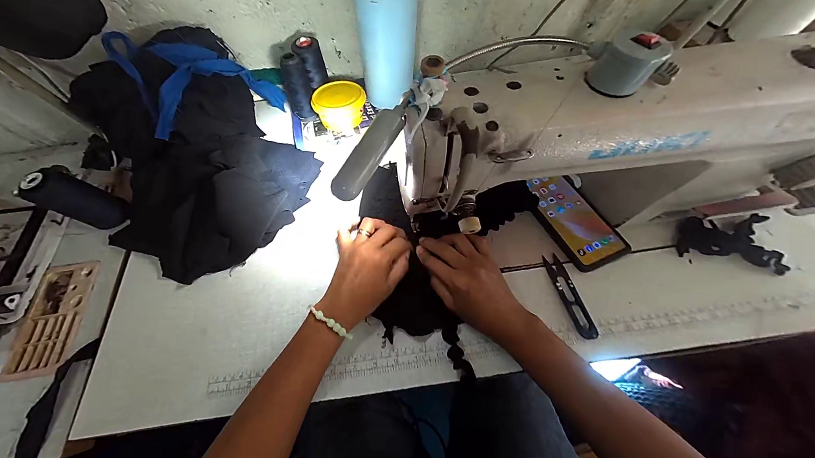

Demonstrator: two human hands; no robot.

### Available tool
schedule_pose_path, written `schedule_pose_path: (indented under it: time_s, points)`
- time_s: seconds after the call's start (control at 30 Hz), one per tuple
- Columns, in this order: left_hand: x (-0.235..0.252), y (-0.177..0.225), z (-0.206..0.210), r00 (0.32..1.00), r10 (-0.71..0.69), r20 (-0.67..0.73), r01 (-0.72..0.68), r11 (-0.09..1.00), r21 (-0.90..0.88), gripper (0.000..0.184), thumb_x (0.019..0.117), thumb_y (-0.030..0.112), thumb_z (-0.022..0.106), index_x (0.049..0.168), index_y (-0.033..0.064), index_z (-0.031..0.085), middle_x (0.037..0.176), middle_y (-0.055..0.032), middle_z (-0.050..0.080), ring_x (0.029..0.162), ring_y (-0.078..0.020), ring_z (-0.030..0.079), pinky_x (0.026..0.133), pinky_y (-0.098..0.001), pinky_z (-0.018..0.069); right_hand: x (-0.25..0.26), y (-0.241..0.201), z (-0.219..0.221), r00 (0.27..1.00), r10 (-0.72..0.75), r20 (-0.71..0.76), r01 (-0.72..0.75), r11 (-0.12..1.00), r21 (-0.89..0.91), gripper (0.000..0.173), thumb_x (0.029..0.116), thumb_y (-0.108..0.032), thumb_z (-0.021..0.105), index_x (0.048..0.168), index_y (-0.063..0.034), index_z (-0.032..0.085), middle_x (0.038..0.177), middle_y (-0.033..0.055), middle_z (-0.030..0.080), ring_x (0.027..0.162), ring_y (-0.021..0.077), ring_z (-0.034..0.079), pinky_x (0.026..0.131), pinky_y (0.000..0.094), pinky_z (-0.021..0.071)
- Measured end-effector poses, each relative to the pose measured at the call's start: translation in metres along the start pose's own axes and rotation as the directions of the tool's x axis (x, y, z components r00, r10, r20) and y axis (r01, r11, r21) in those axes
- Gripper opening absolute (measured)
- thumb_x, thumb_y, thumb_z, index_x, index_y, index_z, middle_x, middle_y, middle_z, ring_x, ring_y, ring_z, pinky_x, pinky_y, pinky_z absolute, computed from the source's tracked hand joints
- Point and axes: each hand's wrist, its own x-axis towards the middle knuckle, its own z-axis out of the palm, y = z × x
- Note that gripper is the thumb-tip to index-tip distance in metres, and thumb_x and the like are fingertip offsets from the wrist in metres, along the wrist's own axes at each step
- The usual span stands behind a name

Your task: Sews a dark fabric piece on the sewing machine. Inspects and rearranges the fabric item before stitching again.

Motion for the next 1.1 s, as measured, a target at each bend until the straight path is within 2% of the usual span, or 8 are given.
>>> schedule_pose_path:
  time_s: [0.1, 0.23, 0.43, 0.53, 0.63, 0.77, 0.93, 1.1]
  points:
    - [0.015, -0.003, 0.000, 0.988, -0.151, 0.039, 0.152, 0.988, -0.028, 0.015, 0.0963, 0.015, 0.066, 0.101, 0.0082, 0.079, 0.105, -0.0099, 0.074, 0.106, -0.0324, 0.067, 0.088, -0.0600, 0.0472, -0.001, 0.001, 0.000, 1.000, -0.007, -0.002, 0.007, 1.000, -0.009, 0.029, 0.0960, -0.012, 0.055, 0.113, -0.0077, 0.077, 0.121, 0.0085, 0.074, 0.108, 0.0312, 0.068, 0.091, 0.0517, 0.0508]
    - [0.036, 0.004, -0.004, 0.927, -0.332, 0.171, 0.346, 0.937, -0.053, 0.013, 0.0898, 0.022, 0.078, 0.094, 0.0098, 0.078, 0.105, -0.0103, 0.068, 0.106, -0.0337, 0.061, 0.092, -0.0618, 0.0412, -0.001, 0.001, 0.001, 1.000, -0.009, -0.004, 0.009, 1.000, -0.017, 0.029, 0.0960, -0.013, 0.055, 0.113, -0.0085, 0.077, 0.121, 0.0073, 0.074, 0.109, 0.0304, 0.068, 0.091, 0.0505, 0.0502]
    - [0.047, 0.001, -0.005, 0.885, -0.405, 0.231, 0.435, 0.895, -0.095, 0.011, 0.0909, 0.016, 0.074, 0.084, 0.0074, 0.075, 0.103, -0.0106, 0.067, 0.103, -0.0326, 0.061, 0.089, -0.0612, 0.0424, -0.001, 0.001, 0.002, 1.000, -0.002, -0.006, 0.002, 1.000, -0.011, 0.028, 0.0963, -0.013, 0.056, 0.113, -0.0085, 0.077, 0.122, 0.0069, 0.074, 0.109, 0.0296, 0.068, 0.091, 0.0502, 0.0501]
    - [0.040, 0.002, 0.002, 0.945, -0.318, 0.069, 0.323, 0.943, -0.074, 0.008, 0.0891, 0.010, 0.074, 0.084, 0.0041, 0.074, 0.099, -0.0130, 0.067, 0.097, -0.0329, 0.064, 0.084, -0.0579, 0.0469, -0.002, 0.001, 0.003, 1.000, -0.007, -0.009, 0.007, 1.000, -0.009, 0.028, 0.0965, -0.013, 0.056, 0.113, -0.0086, 0.078, 0.123, 0.0067, 0.074, 0.110, 0.0295, 0.068, 0.092, 0.0497, 0.0497]
    - [0.024, 0.006, 0.006, 0.990, -0.031, -0.135, 0.043, 0.995, 0.090, 0.006, 0.0915, 0.008, 0.069, 0.092, 0.0072, 0.075, 0.099, -0.0093, 0.071, 0.096, -0.0297, 0.068, 0.081, -0.0525, 0.0520, -0.001, 0.001, 0.002, 1.000, 0.000, 0.000, 0.000, 1.000, -0.002, 0.026, 0.0963, -0.013, 0.056, 0.110, -0.0093, 0.078, 0.122, 0.0063, 0.074, 0.110, 0.0290, 0.068, 0.092, 0.0504, 0.0500]
    - [0.004, 0.004, 0.005, 0.965, 0.249, -0.085, -0.233, 0.958, 0.168, 0.018, 0.0955, 0.012, 0.062, 0.098, 0.0130, 0.079, 0.109, -0.0005, 0.077, 0.117, -0.0261, 0.066, 0.104, -0.0635, 0.0377, -0.001, 0.001, 0.001, 1.000, -0.005, 0.004, 0.005, 1.000, -0.001, 0.022, 0.0955, -0.014, 0.056, 0.103, -0.0087, 0.077, 0.118, 0.0072, 0.074, 0.109, 0.0291, 0.068, 0.090, 0.0504, 0.0500]
    - [-0.006, -0.002, 0.003, 0.954, 0.296, -0.038, -0.280, 0.932, 0.232, 0.019, 0.0967, 0.013, 0.060, 0.095, 0.0128, 0.079, 0.116, 0.0003, 0.076, 0.125, -0.0289, 0.063, 0.106, -0.0659, 0.0371, 0.001, 0.004, 0.001, 1.000, -0.011, 0.005, 0.011, 1.000, 0.005, 0.027, 0.0967, -0.014, 0.055, 0.110, -0.0098, 0.077, 0.121, 0.0065, 0.074, 0.110, 0.0295, 0.068, 0.090, 0.0522, 0.0501]
    - [-0.012, 0.017, 0.013, 0.984, 0.154, -0.088, -0.121, 0.945, 0.303, 0.017, 0.0947, 0.014, 0.061, 0.096, 0.0179, 0.077, 0.110, 0.0003, 0.076, 0.114, -0.0296, 0.067, 0.101, -0.0685, 0.0373, 0.000, 0.009, -0.002, 0.999, -0.023, 0.024, 0.023, 1.000, 0.002, 0.028, 0.0959, -0.013, 0.056, 0.113, -0.0109, 0.077, 0.123, 0.0053, 0.074, 0.111, 0.0287, 0.068, 0.090, 0.0524, 0.0497]
